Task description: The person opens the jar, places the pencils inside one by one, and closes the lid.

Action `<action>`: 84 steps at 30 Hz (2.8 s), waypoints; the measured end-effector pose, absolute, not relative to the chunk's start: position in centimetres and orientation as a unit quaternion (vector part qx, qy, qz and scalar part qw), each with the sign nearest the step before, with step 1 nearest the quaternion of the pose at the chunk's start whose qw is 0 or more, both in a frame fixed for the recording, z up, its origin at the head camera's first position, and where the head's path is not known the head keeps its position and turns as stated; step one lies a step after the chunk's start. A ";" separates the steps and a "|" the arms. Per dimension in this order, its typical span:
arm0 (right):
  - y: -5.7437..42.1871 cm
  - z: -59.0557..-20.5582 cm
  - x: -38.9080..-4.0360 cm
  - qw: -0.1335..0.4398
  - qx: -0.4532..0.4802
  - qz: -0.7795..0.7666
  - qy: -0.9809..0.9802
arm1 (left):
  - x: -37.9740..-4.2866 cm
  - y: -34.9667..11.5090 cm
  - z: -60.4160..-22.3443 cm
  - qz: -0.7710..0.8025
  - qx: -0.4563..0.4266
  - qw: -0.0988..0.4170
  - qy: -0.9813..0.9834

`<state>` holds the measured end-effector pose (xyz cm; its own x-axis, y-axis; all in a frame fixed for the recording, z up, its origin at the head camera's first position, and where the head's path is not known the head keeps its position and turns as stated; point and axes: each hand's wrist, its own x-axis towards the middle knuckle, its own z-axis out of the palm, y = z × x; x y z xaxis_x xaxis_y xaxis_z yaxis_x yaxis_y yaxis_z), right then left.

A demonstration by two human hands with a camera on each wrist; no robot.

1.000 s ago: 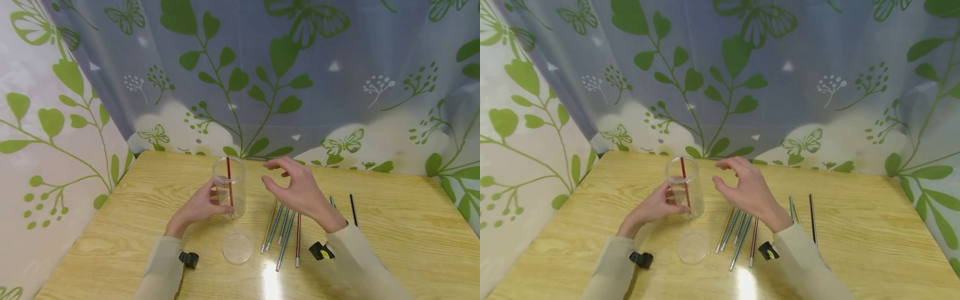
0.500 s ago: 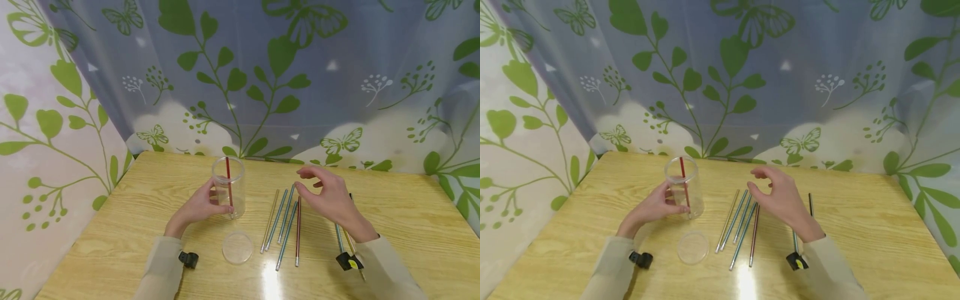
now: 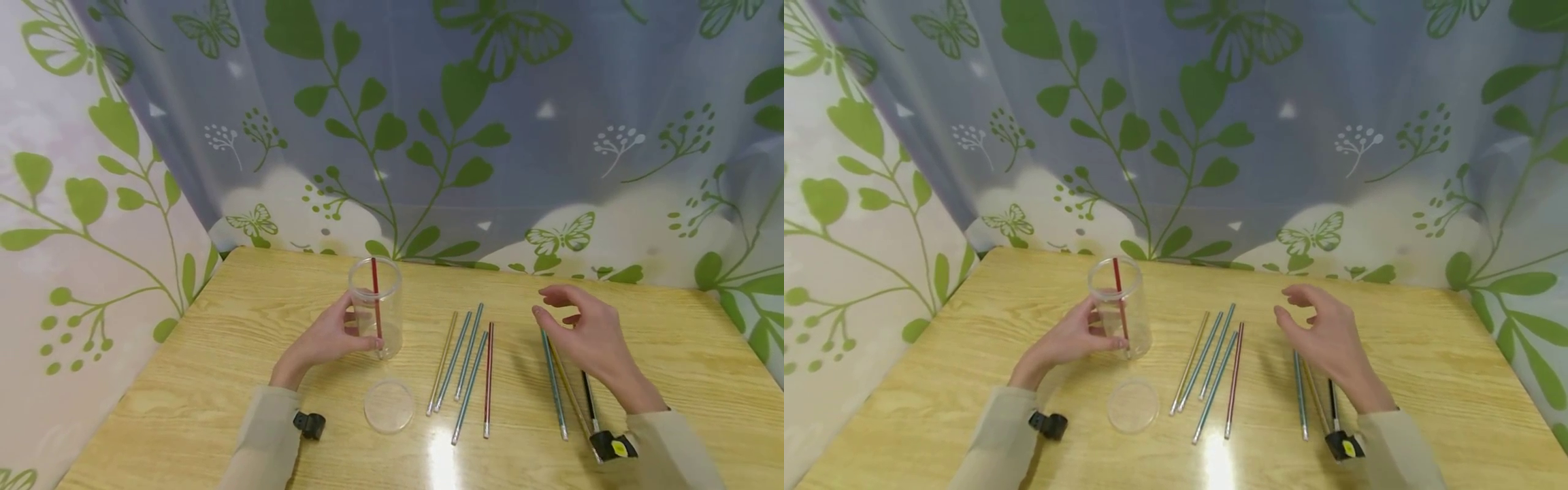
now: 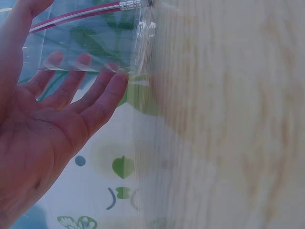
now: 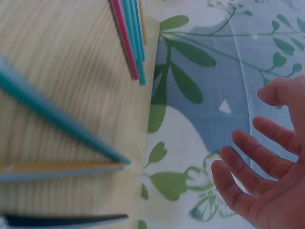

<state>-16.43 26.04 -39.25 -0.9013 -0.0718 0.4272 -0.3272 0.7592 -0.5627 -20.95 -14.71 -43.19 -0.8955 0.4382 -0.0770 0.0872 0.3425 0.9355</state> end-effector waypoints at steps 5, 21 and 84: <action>27.4 -40.1 -16.2 0.197 0.088 0.328 -0.920 | -20.9 -14.6 -43.3 0.551 0.164 0.161 0.803; 31.6 -42.7 -16.2 0.054 -0.006 0.265 -0.963 | -20.9 -14.7 -43.3 0.553 0.166 0.156 0.801; 31.1 -39.5 -16.1 0.026 -0.027 0.291 -0.956 | -20.9 -14.7 -43.1 0.545 0.167 0.155 0.807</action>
<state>-16.12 31.08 -39.54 -0.9972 0.0667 0.0350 0.0358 0.8289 -0.5583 -20.92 -14.75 -43.15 -0.8961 0.4386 -0.0681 0.1003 0.3496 0.9315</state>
